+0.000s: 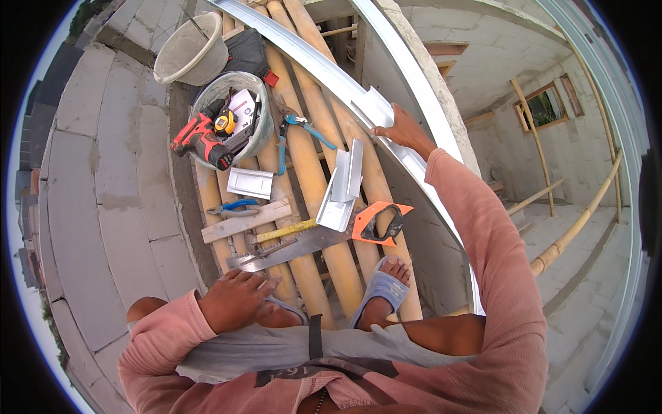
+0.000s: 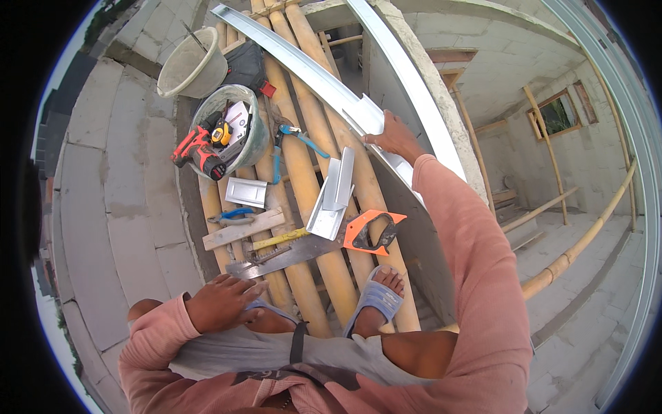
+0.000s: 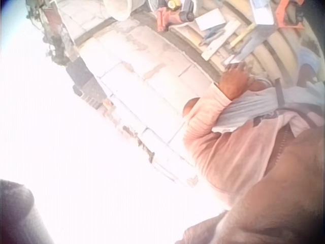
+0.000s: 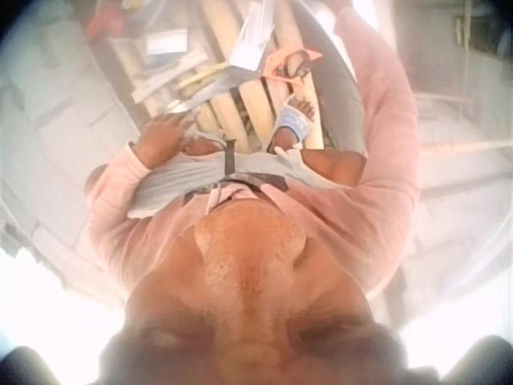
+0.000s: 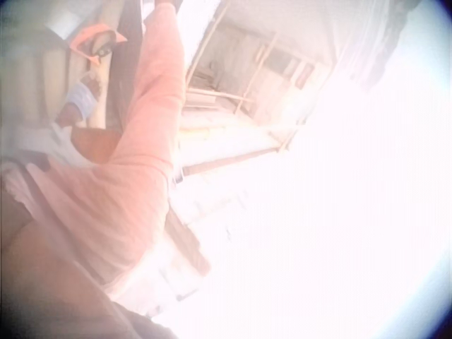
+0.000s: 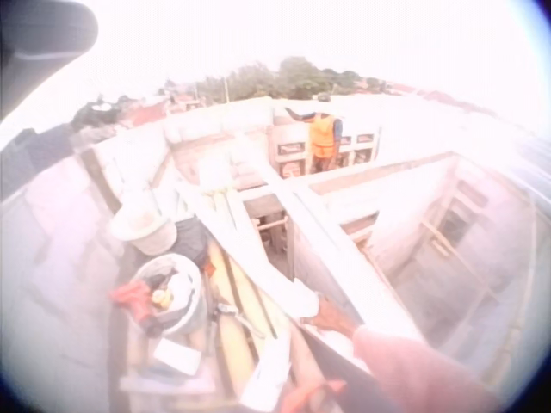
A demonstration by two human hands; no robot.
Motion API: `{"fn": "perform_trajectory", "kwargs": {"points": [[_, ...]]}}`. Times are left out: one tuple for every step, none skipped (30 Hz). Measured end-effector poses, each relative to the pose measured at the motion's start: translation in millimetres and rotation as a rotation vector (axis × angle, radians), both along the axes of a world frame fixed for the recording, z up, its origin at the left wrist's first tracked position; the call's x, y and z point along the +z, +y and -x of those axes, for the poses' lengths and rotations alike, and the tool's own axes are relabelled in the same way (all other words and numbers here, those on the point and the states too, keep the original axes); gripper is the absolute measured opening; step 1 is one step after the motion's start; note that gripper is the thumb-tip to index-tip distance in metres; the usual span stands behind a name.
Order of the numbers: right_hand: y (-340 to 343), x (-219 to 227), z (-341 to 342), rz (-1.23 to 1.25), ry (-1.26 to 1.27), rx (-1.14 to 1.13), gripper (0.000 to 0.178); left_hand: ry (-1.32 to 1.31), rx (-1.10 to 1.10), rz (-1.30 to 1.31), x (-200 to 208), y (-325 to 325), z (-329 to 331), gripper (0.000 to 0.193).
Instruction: The person cuts a metal profile using shears, measures another section with a tape measure, and then uses a power drill to join two pieces of the metal frame together.
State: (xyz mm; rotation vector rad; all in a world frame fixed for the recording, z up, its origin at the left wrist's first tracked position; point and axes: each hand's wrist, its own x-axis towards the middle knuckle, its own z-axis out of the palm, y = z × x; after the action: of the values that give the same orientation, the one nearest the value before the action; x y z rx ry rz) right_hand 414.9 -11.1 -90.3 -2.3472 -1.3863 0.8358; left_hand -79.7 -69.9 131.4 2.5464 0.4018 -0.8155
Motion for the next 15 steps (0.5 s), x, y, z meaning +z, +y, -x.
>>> {"fn": "perform_trajectory", "kwargs": {"points": [[-1, 2, 0, 0.005, -0.003, 0.004, 0.114, -0.008, -0.001, 0.007, 0, 0, 0, 0.060], [1, 3, 1, 0.000, 0.000, 0.004, 0.114, -0.004, 0.000, 0.002, 0, 0, 1, 0.060], [0, 2, 1, 0.009, -0.005, 0.004, 0.114, -0.063, -0.020, -0.029, -2, -1, 1, 0.058], [0, 2, 1, 0.018, -0.011, 0.001, 0.113, -0.123, -0.041, -0.061, -2, -1, 2, 0.056], [-1, 2, 1, 0.018, -0.011, -0.002, 0.113, -0.124, -0.045, -0.061, -2, -1, 1, 0.056], [-2, 2, 2, -0.006, -0.032, -0.012, 0.112, -0.121, -0.045, -0.057, -2, -1, 1, 0.056], [-3, 2, 3, -0.029, -0.053, -0.023, 0.110, -0.119, -0.047, -0.052, -2, -1, 0, 0.057], [-3, 2, 2, -0.025, -0.053, -0.029, 0.110, -0.119, -0.053, -0.048, -2, -2, -1, 0.057], [0, 4, 0, -0.032, -0.022, -0.064, 0.109, -0.121, -0.050, -0.049, -1, -1, -1, 0.057], [2, 8, 0, -0.036, 0.009, -0.100, 0.108, -0.124, -0.046, -0.047, -1, -2, -1, 0.057], [5, 12, -2, -0.029, 0.010, -0.107, 0.108, -0.123, -0.052, -0.039, 1, -1, -1, 0.057], [10, 19, 0, -0.022, 0.084, -0.185, 0.107, -0.054, -0.034, -0.015, 5, -1, 0, 0.059], [10, 25, -3, -0.016, 0.148, -0.269, 0.107, 0.005, -0.021, 0.011, 7, -1, -2, 0.061], [9, 29, -5, -0.010, 0.143, -0.275, 0.107, 0.001, -0.027, 0.017, 7, 0, -4, 0.061], [8, 32, -7, -0.060, 0.235, -0.353, 0.108, 0.011, -0.024, 0.023, 7, 0, -6, 0.061]]}}
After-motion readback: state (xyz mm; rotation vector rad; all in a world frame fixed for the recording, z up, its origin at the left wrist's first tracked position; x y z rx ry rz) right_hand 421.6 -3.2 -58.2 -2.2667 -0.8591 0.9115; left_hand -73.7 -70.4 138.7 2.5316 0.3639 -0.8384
